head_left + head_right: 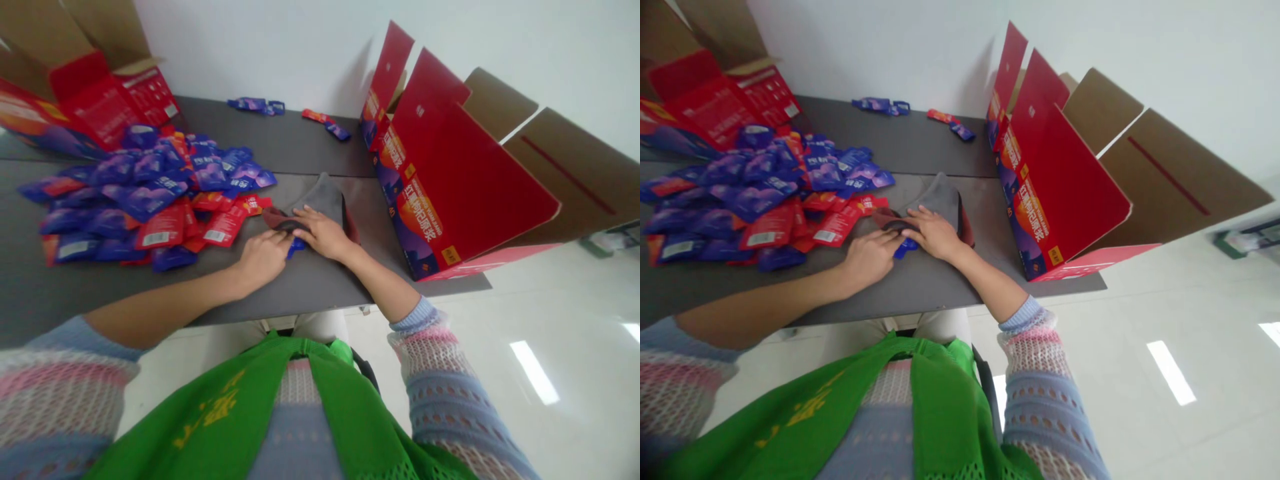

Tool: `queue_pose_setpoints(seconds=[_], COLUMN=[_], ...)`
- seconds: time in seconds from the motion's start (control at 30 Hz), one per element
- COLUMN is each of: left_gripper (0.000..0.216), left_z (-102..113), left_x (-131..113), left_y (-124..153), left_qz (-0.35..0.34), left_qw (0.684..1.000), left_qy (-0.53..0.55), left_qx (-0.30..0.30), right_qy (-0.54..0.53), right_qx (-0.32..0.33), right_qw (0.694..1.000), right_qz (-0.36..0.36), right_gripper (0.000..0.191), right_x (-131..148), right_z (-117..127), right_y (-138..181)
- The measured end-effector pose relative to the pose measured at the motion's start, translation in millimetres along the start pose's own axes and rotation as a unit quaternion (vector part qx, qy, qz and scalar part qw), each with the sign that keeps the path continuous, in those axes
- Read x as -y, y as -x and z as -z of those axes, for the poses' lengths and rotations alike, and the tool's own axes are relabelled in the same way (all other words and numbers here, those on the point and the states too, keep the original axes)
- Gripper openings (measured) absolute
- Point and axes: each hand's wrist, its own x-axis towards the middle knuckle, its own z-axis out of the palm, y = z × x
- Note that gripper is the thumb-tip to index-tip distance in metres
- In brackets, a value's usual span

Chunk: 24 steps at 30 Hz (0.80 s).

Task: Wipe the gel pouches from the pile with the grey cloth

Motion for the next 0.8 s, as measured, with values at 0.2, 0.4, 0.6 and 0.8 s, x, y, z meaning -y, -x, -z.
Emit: queue_pose_setpoints(seconds=[0.2, 0.4, 0.6, 0.8], left_gripper=[0.047, 0.047, 0.049, 0.051], left_z=[5.6, 9.1, 9.5, 9.2], left_x=[-60.6, -62.5, -65.6, -66.9], left_y=[22.4, 26.8, 30.7, 30.4], left_qz=[0.018, 0.037, 0.031, 0.056], left_qw=[0.989, 0.984, 0.975, 0.976], left_qy=[-0.135, -0.16, -0.205, -0.189], left_qx=[0.058, 0.065, 0.074, 0.097], right_qy=[0.053, 0.062, 0.092, 0.027], right_qx=[0.085, 0.074, -0.014, -0.118], right_qw=[0.995, 0.994, 0.988, 0.982], right_qz=[0.015, -0.054, -0.119, -0.147], right_gripper=[0.061, 0.056, 0.054, 0.059], right_x=[-7.9, -25.8, -42.2, -63.2], right_z=[-7.5, -1.2, -11.5, 11.6], right_y=[-6.2, -18.1, -22.6, -13.4])
